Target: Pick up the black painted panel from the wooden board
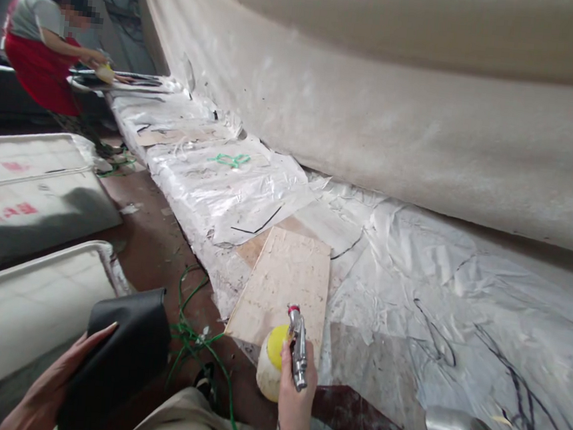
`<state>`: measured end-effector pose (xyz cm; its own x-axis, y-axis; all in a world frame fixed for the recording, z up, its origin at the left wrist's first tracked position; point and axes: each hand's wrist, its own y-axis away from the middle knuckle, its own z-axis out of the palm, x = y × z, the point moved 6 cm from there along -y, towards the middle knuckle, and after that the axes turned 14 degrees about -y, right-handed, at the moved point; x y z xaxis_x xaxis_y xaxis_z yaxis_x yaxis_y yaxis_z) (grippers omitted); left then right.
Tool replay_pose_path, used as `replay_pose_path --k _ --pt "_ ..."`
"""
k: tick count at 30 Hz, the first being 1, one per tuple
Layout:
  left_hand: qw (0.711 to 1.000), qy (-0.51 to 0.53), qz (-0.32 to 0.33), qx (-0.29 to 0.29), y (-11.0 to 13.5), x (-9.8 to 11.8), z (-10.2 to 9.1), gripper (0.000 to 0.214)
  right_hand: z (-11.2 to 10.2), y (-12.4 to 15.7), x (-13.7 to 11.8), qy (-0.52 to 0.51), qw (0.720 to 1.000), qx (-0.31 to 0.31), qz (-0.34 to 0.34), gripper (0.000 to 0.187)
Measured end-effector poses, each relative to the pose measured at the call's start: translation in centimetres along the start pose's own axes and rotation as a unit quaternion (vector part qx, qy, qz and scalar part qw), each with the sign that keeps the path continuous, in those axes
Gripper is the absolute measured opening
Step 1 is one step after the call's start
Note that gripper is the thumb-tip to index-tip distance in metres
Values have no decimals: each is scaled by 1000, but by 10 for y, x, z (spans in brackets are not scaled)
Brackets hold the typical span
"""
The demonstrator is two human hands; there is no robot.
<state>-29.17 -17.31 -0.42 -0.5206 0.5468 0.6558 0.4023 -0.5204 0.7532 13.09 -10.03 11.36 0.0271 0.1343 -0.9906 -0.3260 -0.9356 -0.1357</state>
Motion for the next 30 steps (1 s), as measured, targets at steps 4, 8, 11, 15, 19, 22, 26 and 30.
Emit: replay_pose_path --k 4,8,11,15,19,22,26,30 --pt "996 -25 69 -42 -8 5 2 67 4 -1 -4 29 1000 0 -8 33" --pt "997 -18 72 -36 -8 7 1 65 1 -2 -2 46 998 28 -16 36" --pt "997 -8 66 -36 -8 8 1 64 10 1 -2 42 999 10 -14 35" --pt "997 -25 60 -34 -11 6 0 67 14 9 0 36 999 -12 -4 34" --pt "997 -28 63 -34 -10 5 0 67 1 10 12 38 999 9 22 38" --pt "997 -27 65 -34 -7 7 1 63 -2 9 15 47 998 12 27 37" --pt "997 -18 60 -35 -5 9 3 60 13 11 1 44 999 -19 5 31" --pt "996 -27 75 -43 -8 10 3 57 21 16 -7 44 999 -20 -9 32"
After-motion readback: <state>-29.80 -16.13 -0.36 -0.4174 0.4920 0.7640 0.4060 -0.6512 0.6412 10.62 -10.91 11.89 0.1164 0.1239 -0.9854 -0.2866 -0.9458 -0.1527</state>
